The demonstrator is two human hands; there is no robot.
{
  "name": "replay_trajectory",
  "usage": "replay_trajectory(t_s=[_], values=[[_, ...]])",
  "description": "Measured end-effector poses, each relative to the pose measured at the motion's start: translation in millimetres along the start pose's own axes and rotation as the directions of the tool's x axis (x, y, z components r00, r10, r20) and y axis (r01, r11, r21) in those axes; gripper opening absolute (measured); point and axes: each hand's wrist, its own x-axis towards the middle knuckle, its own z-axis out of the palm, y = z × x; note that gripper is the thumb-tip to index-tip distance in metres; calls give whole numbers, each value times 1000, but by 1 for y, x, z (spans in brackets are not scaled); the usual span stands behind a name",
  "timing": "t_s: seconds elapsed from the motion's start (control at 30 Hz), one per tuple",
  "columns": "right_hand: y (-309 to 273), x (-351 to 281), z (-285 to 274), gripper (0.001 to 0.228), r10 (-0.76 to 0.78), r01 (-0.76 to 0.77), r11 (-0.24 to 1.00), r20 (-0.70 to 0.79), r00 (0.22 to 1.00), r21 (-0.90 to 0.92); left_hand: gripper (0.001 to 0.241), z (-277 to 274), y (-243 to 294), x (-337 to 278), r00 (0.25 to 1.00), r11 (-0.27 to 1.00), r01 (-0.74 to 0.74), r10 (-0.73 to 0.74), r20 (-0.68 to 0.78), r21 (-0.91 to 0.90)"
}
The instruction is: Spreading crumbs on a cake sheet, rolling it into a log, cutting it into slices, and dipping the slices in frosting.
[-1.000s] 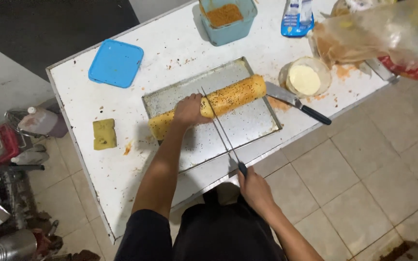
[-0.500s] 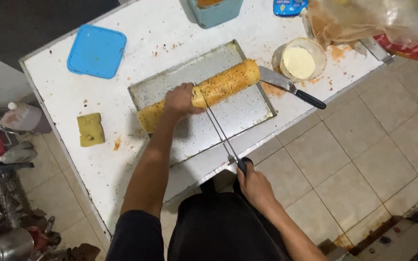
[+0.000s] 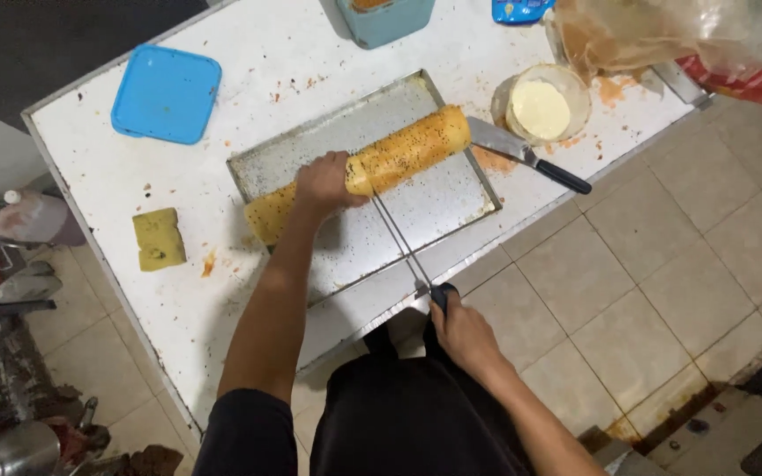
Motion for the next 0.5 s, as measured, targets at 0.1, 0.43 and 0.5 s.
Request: replay_trajectory(t_s=[0.1, 0.43, 0.5], values=[[-8, 45, 5, 55, -65, 65, 998, -48, 997, -9, 73, -16, 6, -3, 999, 999, -33, 33, 5, 3], [3, 17, 10, 54, -1, 1, 999, 12, 1000, -46, 74, -12, 5, -6, 999, 999, -36, 36, -12, -23], [8, 42, 20, 50, -72, 69, 995, -49, 996, -66, 66, -13, 7, -9, 998, 998, -53, 52, -31, -19]])
